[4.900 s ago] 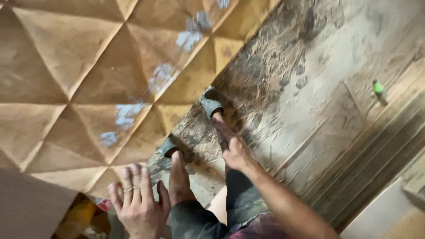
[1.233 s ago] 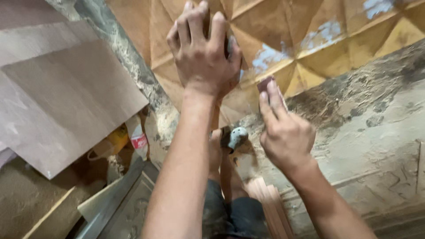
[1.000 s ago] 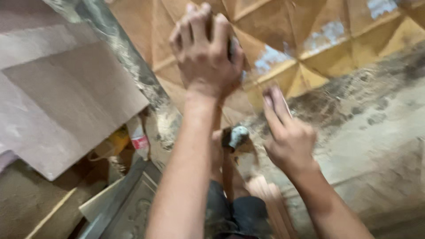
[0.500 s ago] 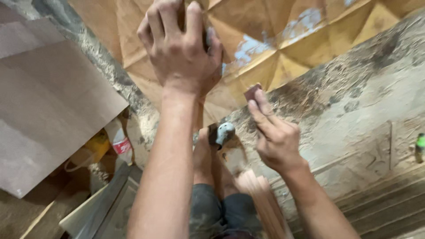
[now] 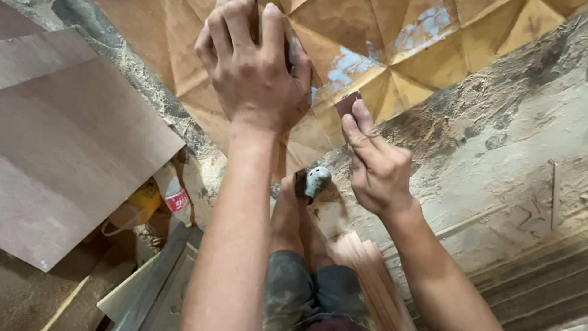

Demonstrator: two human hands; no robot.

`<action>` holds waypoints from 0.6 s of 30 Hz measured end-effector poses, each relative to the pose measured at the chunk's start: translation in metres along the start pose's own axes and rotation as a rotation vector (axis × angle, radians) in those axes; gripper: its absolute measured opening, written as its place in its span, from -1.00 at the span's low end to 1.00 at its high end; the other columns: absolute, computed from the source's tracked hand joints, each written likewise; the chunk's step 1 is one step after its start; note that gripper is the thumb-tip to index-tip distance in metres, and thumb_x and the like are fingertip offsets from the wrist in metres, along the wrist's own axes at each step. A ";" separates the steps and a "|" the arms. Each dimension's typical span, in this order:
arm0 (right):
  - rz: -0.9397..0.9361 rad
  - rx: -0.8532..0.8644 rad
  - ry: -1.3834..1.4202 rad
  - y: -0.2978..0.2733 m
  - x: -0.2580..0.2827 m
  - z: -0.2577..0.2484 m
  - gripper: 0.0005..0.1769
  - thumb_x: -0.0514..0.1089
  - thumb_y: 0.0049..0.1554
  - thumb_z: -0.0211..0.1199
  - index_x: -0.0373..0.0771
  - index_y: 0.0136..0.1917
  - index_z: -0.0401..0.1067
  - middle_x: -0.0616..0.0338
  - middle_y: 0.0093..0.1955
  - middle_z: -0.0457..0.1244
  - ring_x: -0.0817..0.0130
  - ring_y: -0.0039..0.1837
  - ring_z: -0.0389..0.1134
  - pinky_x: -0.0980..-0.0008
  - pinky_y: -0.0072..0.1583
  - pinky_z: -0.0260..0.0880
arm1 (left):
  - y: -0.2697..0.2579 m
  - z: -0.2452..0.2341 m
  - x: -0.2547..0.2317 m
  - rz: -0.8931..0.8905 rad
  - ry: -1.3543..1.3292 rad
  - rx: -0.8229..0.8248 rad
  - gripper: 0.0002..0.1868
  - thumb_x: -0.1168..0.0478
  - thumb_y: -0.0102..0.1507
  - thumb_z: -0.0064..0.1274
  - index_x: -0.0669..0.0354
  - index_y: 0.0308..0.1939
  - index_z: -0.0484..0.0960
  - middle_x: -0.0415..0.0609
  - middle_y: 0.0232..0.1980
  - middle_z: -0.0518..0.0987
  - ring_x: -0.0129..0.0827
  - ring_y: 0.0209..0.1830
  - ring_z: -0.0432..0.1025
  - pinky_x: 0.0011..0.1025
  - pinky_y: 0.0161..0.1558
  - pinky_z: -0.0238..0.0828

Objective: The person sands a large wooden panel with a geometric diamond pattern using a sanding block. They hold the panel steady with their left hand while moving the sanding block back and forth across the surface with their right hand.

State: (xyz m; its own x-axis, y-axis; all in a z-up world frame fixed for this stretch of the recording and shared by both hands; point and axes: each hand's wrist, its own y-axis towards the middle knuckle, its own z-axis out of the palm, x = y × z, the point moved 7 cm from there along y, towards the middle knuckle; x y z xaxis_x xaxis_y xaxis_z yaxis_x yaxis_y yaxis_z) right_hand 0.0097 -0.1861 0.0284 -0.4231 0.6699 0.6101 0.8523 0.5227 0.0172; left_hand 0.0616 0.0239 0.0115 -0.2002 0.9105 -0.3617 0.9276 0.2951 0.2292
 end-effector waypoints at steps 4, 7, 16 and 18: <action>-0.013 0.009 -0.028 -0.022 0.009 -0.007 -0.43 -0.39 0.20 0.11 -0.16 0.46 0.39 -0.12 0.49 0.24 0.05 0.12 0.52 0.31 0.03 0.53 | 0.003 -0.007 -0.003 0.035 -0.015 -0.061 -0.63 0.12 0.23 0.09 0.14 0.07 0.47 0.12 0.33 0.38 0.02 0.43 0.22 0.02 0.43 0.09; 0.022 -0.002 -0.105 -0.011 -0.015 0.011 -0.52 -0.38 0.24 0.17 -0.18 0.42 0.43 -0.20 0.45 0.28 0.30 -0.32 0.41 0.38 -0.32 0.32 | 0.000 -0.004 -0.001 0.003 -0.027 -0.011 -0.66 0.13 0.27 0.08 0.14 0.08 0.49 0.14 0.30 0.41 0.03 0.41 0.25 0.04 0.42 0.11; 0.099 -0.164 -0.061 -0.024 -0.004 0.011 -0.55 -0.21 0.45 -0.12 -0.18 0.56 0.24 -0.09 0.57 0.11 0.21 0.03 0.53 0.43 -0.05 0.52 | 0.002 -0.001 0.000 0.033 -0.007 -0.037 -0.64 0.11 0.26 0.06 0.13 0.09 0.52 0.16 0.23 0.43 0.04 0.37 0.28 0.05 0.36 0.13; 0.166 -0.163 -0.075 -0.016 -0.014 0.014 -0.56 -0.21 0.44 -0.05 -0.24 0.55 0.26 -0.15 0.56 0.14 0.17 0.01 0.53 0.37 -0.08 0.52 | 0.000 0.003 0.004 -0.008 -0.036 0.060 -0.61 0.08 0.26 0.09 0.17 0.10 0.56 0.22 0.14 0.46 0.07 0.29 0.32 0.07 0.29 0.15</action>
State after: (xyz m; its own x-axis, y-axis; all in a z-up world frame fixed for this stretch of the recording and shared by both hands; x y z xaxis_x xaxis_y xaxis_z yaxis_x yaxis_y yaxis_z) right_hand -0.0027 -0.1967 0.0082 -0.2897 0.7796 0.5553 0.9479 0.3142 0.0534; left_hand 0.0612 0.0270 0.0075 -0.1977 0.8969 -0.3956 0.9434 0.2837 0.1719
